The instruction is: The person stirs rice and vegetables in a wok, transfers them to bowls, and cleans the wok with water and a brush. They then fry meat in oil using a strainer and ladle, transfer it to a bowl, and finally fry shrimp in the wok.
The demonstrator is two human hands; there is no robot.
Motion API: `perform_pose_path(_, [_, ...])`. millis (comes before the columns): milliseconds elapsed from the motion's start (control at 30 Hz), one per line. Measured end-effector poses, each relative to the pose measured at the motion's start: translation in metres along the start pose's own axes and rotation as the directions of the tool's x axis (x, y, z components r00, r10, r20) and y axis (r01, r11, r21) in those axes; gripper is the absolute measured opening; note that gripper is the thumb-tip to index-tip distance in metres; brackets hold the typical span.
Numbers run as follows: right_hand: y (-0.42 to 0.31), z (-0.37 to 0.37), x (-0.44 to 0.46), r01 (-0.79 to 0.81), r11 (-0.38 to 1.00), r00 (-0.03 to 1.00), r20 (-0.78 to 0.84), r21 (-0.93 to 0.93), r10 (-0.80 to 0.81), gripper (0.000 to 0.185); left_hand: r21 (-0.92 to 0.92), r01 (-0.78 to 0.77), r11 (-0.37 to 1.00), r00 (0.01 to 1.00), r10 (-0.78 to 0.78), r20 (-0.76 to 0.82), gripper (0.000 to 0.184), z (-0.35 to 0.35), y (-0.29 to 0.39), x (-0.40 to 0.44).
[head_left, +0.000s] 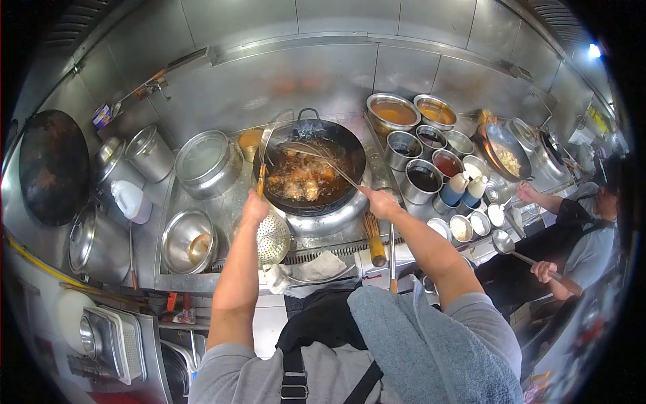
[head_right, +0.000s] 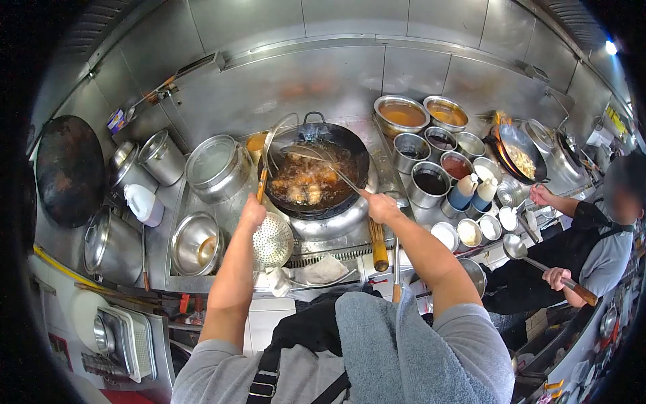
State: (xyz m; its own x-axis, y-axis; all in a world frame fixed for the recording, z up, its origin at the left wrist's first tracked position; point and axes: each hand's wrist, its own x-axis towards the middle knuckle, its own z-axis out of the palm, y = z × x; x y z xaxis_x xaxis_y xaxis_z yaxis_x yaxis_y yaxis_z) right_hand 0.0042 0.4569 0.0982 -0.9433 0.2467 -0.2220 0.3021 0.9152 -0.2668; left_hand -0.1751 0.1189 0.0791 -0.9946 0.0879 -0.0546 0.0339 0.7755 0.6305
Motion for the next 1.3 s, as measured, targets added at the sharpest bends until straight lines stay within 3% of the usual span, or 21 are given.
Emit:
perform_pose_path(67, [0.02,0.0,-0.006,0.055,0.992,0.998,-0.037,0.115,-0.051,0.066,-0.068,0.021,0.997,0.98,-0.007,0.198,0.049,-0.009,-0.014,0.021])
perform_pose_path(100, [0.039,0.01,-0.007,0.06,0.992,0.998,-0.032,0.115,-0.057,0.066,-0.073,0.095,0.993,0.957,-0.07,0.283,0.051,-0.037,0.013,0.001])
perform_pose_path(167, [0.079,0.037,-0.005,0.247,0.913,0.959,-0.22,0.325,-0.181,0.059,-0.007,0.018,1.0,0.962,-0.015,0.272,0.054,-0.04,0.002,0.017])
perform_pose_path(200, [0.083,0.036,-0.012,0.249,0.913,0.959,-0.213,0.323,-0.187,0.059,0.06,-0.063,0.996,0.962,0.045,0.271,0.057,-0.04,-0.007,0.026])
perform_pose_path(267, [0.089,0.026,-0.032,0.173,0.85,0.978,-0.19,0.497,-0.088,0.056,0.124,-0.122,0.985,0.957,0.084,0.276,0.062,-0.039,-0.008,0.033])
perform_pose_path(300, [0.119,0.062,-0.016,0.344,0.883,0.879,-0.439,0.318,-0.184,0.054,0.201,-0.226,0.953,0.957,0.179,0.227,0.064,-0.04,-0.001,0.027])
perform_pose_path(333, [0.122,0.066,-0.02,0.344,0.883,0.881,-0.436,0.321,-0.185,0.054,0.28,-0.32,0.905,0.943,0.277,0.184,0.067,-0.039,0.004,0.023])
perform_pose_path(400, [0.127,0.066,-0.028,0.282,0.773,0.921,-0.386,0.568,-0.052,0.053,0.354,-0.317,0.88,0.946,0.268,0.18,0.071,-0.025,0.009,0.013])
perform_pose_path(433, [0.123,0.056,-0.035,0.278,0.771,0.925,-0.376,0.572,-0.054,0.053,0.425,-0.315,0.848,0.948,0.264,0.176,0.076,-0.017,0.008,0.005])
perform_pose_path(500, [0.111,0.038,-0.048,0.024,0.438,0.995,-0.065,0.899,0.077,0.051,0.506,-0.314,0.803,0.948,0.237,0.212,0.08,0.004,0.0,-0.022])
perform_pose_path(533, [0.107,0.032,-0.049,0.021,0.43,0.995,-0.061,0.902,0.078,0.051,0.579,-0.323,0.749,0.945,0.221,0.242,0.083,0.012,-0.005,-0.034])
perform_pose_path(600, [0.102,0.029,-0.051,0.045,0.275,0.997,-0.062,0.96,0.052,0.052,0.575,-0.305,0.759,0.948,0.184,0.26,0.086,0.024,-0.019,-0.061])
perform_pose_path(633, [0.104,0.042,-0.04,0.179,0.382,0.98,-0.198,0.907,0.011,0.054,0.565,-0.283,0.775,0.95,0.147,0.274,0.089,0.027,-0.024,-0.073])
perform_pose_path(667, [0.111,0.053,-0.037,0.172,0.379,0.981,-0.192,0.909,0.016,0.054,0.567,-0.286,0.772,0.949,0.145,0.281,0.089,0.029,-0.03,-0.084])
perform_pose_path(800, [0.085,0.055,-0.027,0.137,0.457,0.991,-0.122,0.879,-0.062,0.056,0.528,-0.213,0.822,0.959,0.071,0.275,0.09,0.029,-0.048,-0.111])
perform_pose_path(867, [0.047,0.034,-0.032,-0.086,0.191,0.986,0.111,0.978,-0.125,0.054,0.366,-0.26,0.894,0.957,0.189,0.218,0.085,0.025,-0.061,-0.12])
perform_pose_path(900, [0.022,0.022,-0.035,-0.114,0.2,0.977,0.146,0.973,-0.154,0.053,0.207,-0.296,0.933,0.952,0.271,0.139,0.078,0.019,-0.064,-0.125])
perform_pose_path(933, [-0.001,0.016,-0.035,-0.157,0.157,0.96,0.188,0.975,-0.21,0.051,0.207,-0.275,0.939,0.959,0.252,0.133,0.078,0.012,-0.067,-0.128])
perform_pose_path(1000, [-0.049,0.008,-0.033,-0.145,0.191,0.927,0.2,0.971,-0.317,0.048,0.039,-0.371,0.928,0.925,0.373,-0.075,0.07,-0.006,-0.08,-0.134])
perform_pose_path(1200, [-0.171,0.05,-0.033,-0.322,0.229,0.738,0.395,0.919,-0.547,0.047,-0.215,-0.248,0.945,0.963,0.215,-0.164,0.049,-0.071,-0.146,-0.157])
perform_pose_path(1300, [-0.227,0.072,-0.032,-0.445,0.265,0.576,0.501,0.855,-0.646,0.045,-0.342,-0.186,0.921,0.963,0.101,-0.252,0.043,-0.1,-0.187,-0.163])
